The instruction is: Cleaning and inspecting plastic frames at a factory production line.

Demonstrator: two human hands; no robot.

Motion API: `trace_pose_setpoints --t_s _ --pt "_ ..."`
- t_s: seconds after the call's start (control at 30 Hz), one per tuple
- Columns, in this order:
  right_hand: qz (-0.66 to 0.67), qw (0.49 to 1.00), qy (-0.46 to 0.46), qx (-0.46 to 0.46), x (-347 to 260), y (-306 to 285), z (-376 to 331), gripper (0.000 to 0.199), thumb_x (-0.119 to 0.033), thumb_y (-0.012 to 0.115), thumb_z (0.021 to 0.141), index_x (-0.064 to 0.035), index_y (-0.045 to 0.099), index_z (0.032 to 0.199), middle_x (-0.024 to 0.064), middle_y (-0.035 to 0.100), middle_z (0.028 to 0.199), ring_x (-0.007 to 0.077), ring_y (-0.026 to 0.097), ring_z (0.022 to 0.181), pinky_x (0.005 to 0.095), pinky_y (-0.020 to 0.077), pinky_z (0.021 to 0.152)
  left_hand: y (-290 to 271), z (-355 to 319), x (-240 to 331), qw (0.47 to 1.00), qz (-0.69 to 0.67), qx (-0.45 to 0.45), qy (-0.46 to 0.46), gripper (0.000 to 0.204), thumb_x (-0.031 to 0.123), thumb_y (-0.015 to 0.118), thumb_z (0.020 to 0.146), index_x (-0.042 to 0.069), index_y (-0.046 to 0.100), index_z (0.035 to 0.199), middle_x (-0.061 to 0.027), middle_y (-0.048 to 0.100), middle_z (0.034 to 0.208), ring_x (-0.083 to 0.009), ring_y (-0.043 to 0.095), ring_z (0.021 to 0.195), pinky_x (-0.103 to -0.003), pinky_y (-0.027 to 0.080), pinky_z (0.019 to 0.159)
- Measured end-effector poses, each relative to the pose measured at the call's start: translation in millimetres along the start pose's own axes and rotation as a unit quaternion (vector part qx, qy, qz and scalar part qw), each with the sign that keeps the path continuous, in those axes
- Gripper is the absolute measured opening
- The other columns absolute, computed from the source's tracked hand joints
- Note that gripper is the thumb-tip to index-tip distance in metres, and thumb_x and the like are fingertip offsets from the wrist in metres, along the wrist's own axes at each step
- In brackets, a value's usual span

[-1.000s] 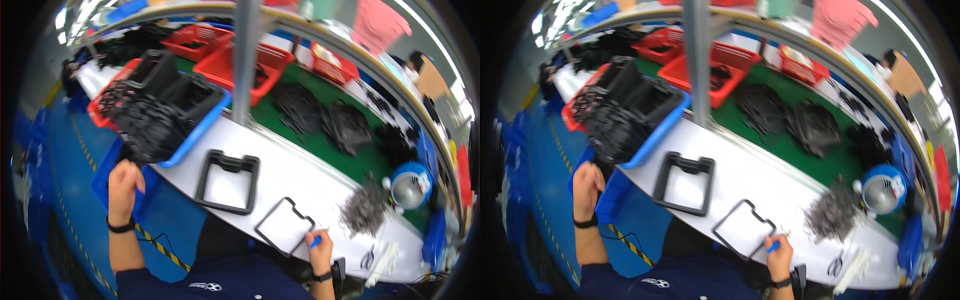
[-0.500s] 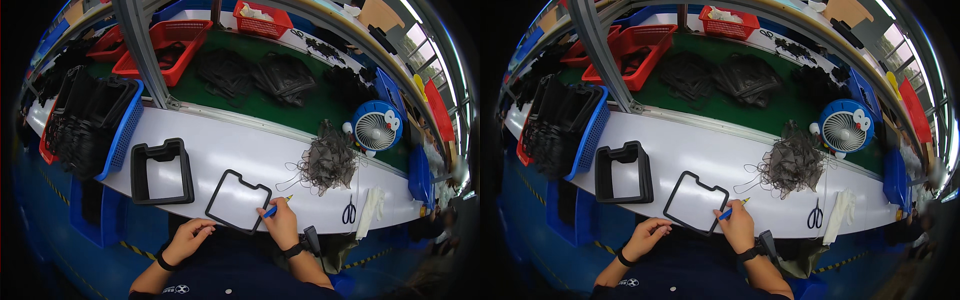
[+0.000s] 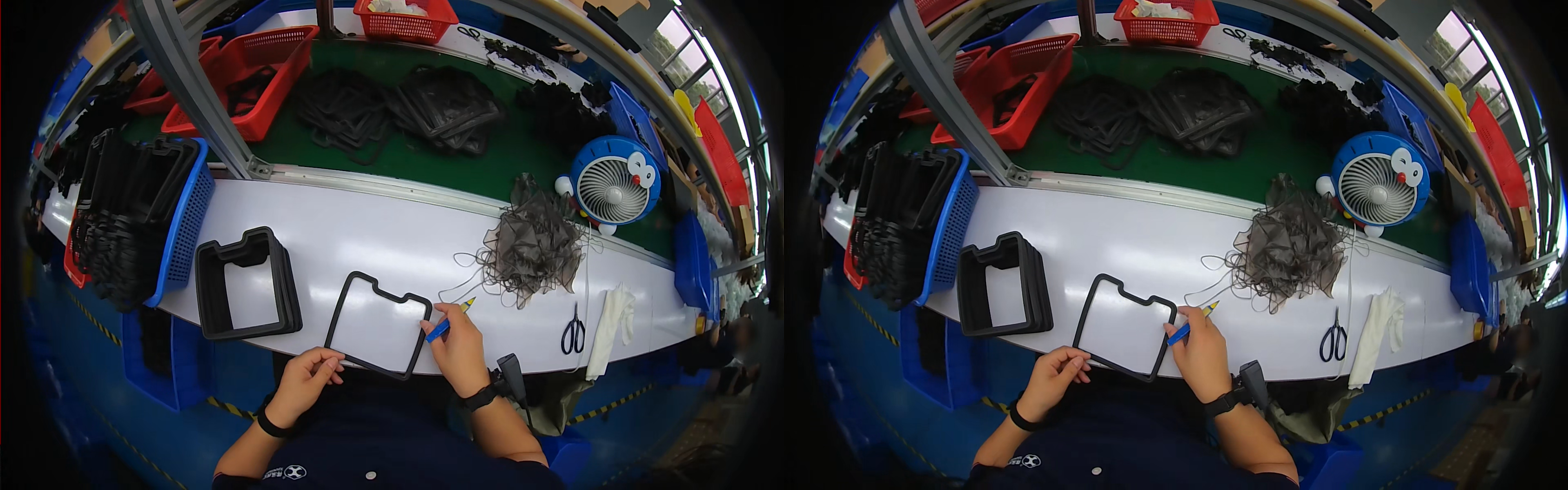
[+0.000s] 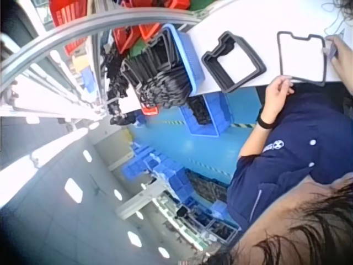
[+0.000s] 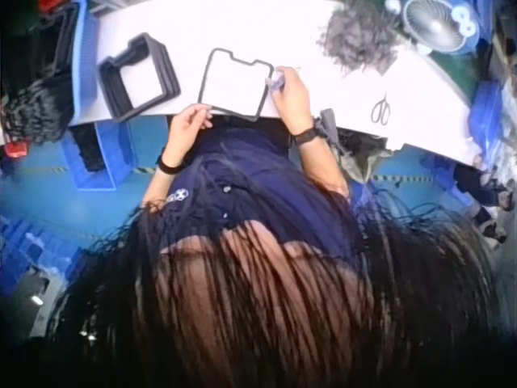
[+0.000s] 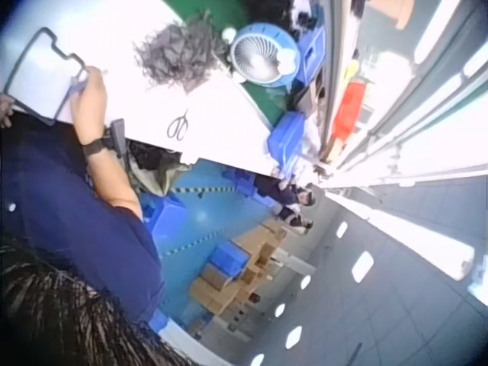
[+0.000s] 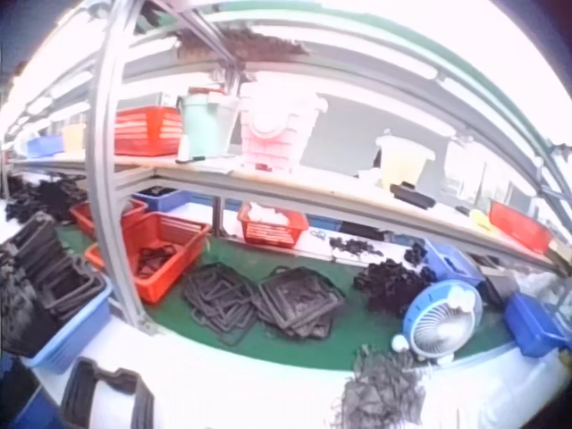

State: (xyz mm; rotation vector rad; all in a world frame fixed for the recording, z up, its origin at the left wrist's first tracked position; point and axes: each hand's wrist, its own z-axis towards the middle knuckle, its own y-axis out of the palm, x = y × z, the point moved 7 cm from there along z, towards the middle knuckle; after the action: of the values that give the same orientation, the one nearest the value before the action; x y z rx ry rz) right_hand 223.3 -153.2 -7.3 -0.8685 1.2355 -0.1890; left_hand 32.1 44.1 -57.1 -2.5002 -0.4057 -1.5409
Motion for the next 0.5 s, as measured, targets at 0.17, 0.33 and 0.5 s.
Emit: trace_pose_setpoints --t_s 0.17,0.33,0.5 --pt "-0.021 1.0 -0.002 -0.013 1.2 4.5 15.8 0.031 -0.015 0.076 0.085 -0.0004 0.062 0.109 0.0129 0.061 0.079 0.025 0.06 0.063 0.0338 0.0488 0.059 -1.1 4.6 -4.6 1.0 -0.024 0.003 -0.01 0.023 0.017 0.054 0.103 -0.001 0.065 0.112 -0.0075 0.068 0.089 -0.0126 0.068 0.075 -0.022 0.05 0.068" --pt "-0.041 0.999 0.009 -0.027 3.5 11.4 18.5 0.028 -0.015 0.076 0.084 -0.0006 0.062 0.105 0.0136 0.061 0.081 0.027 0.06 0.066 0.0336 0.0485 0.062 -6.3 11.5 -8.4 0.996 -0.079 0.011 -0.032 0.023 0.017 0.052 0.104 -0.002 0.062 0.113 -0.007 0.068 0.081 -0.0166 0.07 0.068 -0.022 0.052 0.063" --pt "0.199 0.976 0.072 -0.057 15.1 23.7 15.9 0.02 -0.009 0.073 0.088 -0.0017 0.062 0.103 0.0043 0.062 0.088 0.0127 0.059 0.069 0.0255 0.0482 0.061 -6.6 15.1 -8.0 0.996 -0.076 0.005 -0.046 0.023 0.017 0.052 0.104 -0.002 0.061 0.114 -0.0079 0.068 0.078 -0.0181 0.07 0.064 -0.022 0.052 0.06"
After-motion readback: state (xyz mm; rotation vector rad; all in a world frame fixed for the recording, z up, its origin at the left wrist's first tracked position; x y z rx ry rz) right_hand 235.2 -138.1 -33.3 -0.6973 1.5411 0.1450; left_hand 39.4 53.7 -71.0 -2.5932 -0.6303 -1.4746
